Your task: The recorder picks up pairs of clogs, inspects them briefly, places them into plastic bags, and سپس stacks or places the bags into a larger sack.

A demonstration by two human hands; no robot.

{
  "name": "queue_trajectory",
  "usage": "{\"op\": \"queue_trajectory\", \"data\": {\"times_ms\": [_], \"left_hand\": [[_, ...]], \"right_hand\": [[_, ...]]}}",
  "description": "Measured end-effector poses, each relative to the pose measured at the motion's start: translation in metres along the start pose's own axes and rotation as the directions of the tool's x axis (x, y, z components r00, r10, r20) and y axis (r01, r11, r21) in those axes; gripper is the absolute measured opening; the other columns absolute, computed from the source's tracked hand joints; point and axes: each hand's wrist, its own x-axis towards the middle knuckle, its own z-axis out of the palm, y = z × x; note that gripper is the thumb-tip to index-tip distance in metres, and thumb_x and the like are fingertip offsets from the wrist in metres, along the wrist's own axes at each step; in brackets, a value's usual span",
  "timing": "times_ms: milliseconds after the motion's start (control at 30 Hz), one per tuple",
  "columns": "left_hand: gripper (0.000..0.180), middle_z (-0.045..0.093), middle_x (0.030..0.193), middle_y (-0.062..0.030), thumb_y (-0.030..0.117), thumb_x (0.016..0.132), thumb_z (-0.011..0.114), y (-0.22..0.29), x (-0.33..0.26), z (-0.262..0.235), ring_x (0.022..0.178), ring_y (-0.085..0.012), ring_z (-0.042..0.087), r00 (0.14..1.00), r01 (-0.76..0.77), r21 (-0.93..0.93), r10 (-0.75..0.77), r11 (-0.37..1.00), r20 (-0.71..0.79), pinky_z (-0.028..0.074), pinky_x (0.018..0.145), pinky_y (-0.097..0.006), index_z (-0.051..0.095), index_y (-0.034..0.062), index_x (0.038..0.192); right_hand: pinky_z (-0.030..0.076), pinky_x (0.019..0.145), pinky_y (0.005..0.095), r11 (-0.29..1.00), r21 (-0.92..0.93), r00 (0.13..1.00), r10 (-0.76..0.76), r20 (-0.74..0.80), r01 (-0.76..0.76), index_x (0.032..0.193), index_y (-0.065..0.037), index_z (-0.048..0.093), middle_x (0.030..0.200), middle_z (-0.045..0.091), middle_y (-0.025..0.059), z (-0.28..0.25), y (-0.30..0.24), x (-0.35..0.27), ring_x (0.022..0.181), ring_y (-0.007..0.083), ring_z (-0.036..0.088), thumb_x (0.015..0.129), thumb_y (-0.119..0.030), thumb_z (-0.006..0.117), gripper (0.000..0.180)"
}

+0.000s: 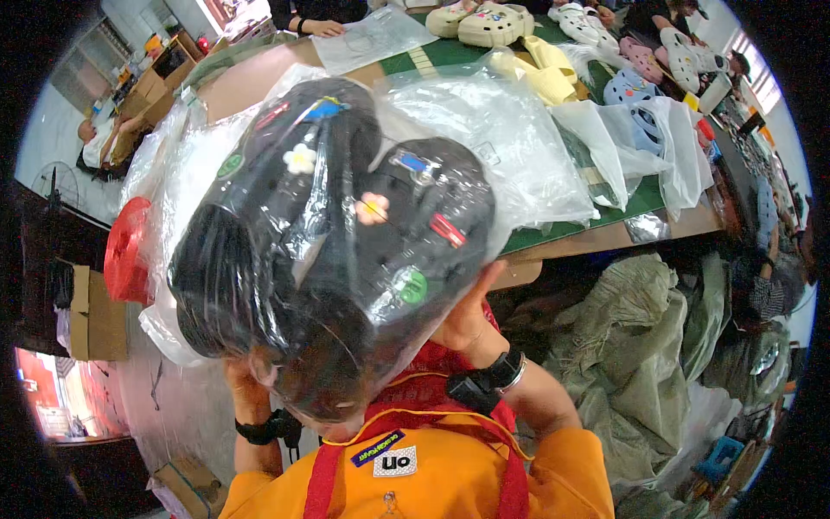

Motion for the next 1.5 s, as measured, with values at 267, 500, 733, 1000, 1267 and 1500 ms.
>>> {"op": "queue_trajectory", "data": {"times_ms": [267, 500, 733, 1000, 1267, 1500], "left_hand": [[0.061, 0.058, 0.111, -0.0083, 0.006, 0.063, 0.076, -0.063, 0.044, 0.026, 0.099, -0.0248, 0.056, 0.948, 0.255, -0.142, -0.276, 0.956, -0.156, 0.047, 0.086, -0.041, 0.051, 0.0067, 0.118], [0.058, 0.055, 0.115, -0.0176, -0.004, 0.060, 0.058, -0.092, 0.055, 0.043, 0.108, -0.0331, 0.052, 0.807, 0.587, -0.275, -0.575, 0.761, 0.130, 0.041, 0.096, -0.045, 0.050, -0.0034, 0.118], [0.058, 0.054, 0.118, -0.0178, 0.013, 0.070, 0.058, -0.132, 0.087, 0.104, 0.105, -0.0332, 0.053, 0.593, 0.786, -0.067, -0.719, 0.615, 0.362, 0.042, 0.095, -0.044, 0.045, -0.0011, 0.125], [0.059, 0.055, 0.115, -0.0179, 0.006, 0.066, 0.053, -0.165, 0.101, 0.147, 0.102, -0.0314, 0.055, 0.501, 0.816, 0.192, -0.833, 0.545, 0.233, 0.048, 0.088, -0.042, 0.044, -0.0035, 0.123], [0.026, 0.062, 0.084, -0.0143, -0.002, 0.056, 0.049, -0.193, 0.114, 0.191, 0.080, -0.0229, 0.060, 0.465, 0.845, 0.204, -0.868, 0.494, 0.176, 0.050, 0.078, -0.034, 0.057, -0.0049, 0.081], [0.012, 0.063, 0.077, -0.0145, -0.002, 0.061, 0.051, -0.221, 0.113, 0.219, 0.072, -0.0229, 0.061, 0.348, 0.864, 0.291, -0.905, 0.411, 0.244, 0.050, 0.071, -0.032, 0.060, -0.0037, 0.069]], "right_hand": [[0.027, 0.101, 0.0543, 0.821, -0.570, 0.833, -0.283, -0.475, -0.046, 0.139, -0.012, 0.026, 0.141, 0.030, 0.0146, -0.005, -0.035, -0.040, 0.128, 0.0359, 0.030, 0.068, -0.071, 0.053, 0.096], [0.027, 0.101, 0.0546, 0.584, -0.809, 0.697, -0.550, -0.461, -0.074, 0.138, -0.012, 0.027, 0.141, 0.031, 0.0155, -0.019, -0.034, -0.111, 0.128, 0.0366, 0.030, 0.069, -0.069, 0.055, 0.094], [0.027, 0.101, 0.0548, 0.374, -0.901, 0.418, -0.798, -0.434, -0.220, 0.138, -0.013, 0.028, 0.140, 0.031, 0.0163, -0.040, -0.045, -0.155, 0.127, 0.0373, 0.030, 0.069, -0.067, 0.056, 0.093], [0.027, 0.101, 0.0551, 0.232, -0.834, 0.296, -0.859, -0.418, -0.501, 0.138, -0.013, 0.029, 0.139, 0.032, 0.0173, -0.054, -0.066, -0.211, 0.127, 0.0381, 0.030, 0.069, -0.065, 0.058, 0.092], [0.027, 0.100, 0.0554, 0.114, -0.664, 0.289, -0.837, -0.465, -0.739, 0.137, -0.013, 0.030, 0.139, 0.033, 0.0183, -0.062, -0.103, -0.354, 0.127, 0.0390, 0.030, 0.069, -0.063, 0.059, 0.090], [0.033, 0.099, 0.0457, -0.353, 0.273, 0.281, -0.921, -0.270, -0.895, 0.135, -0.015, 0.036, 0.130, 0.044, 0.0186, -0.100, -0.074, -0.434, 0.118, 0.0376, 0.041, 0.075, -0.044, 0.061, 0.071]]}}
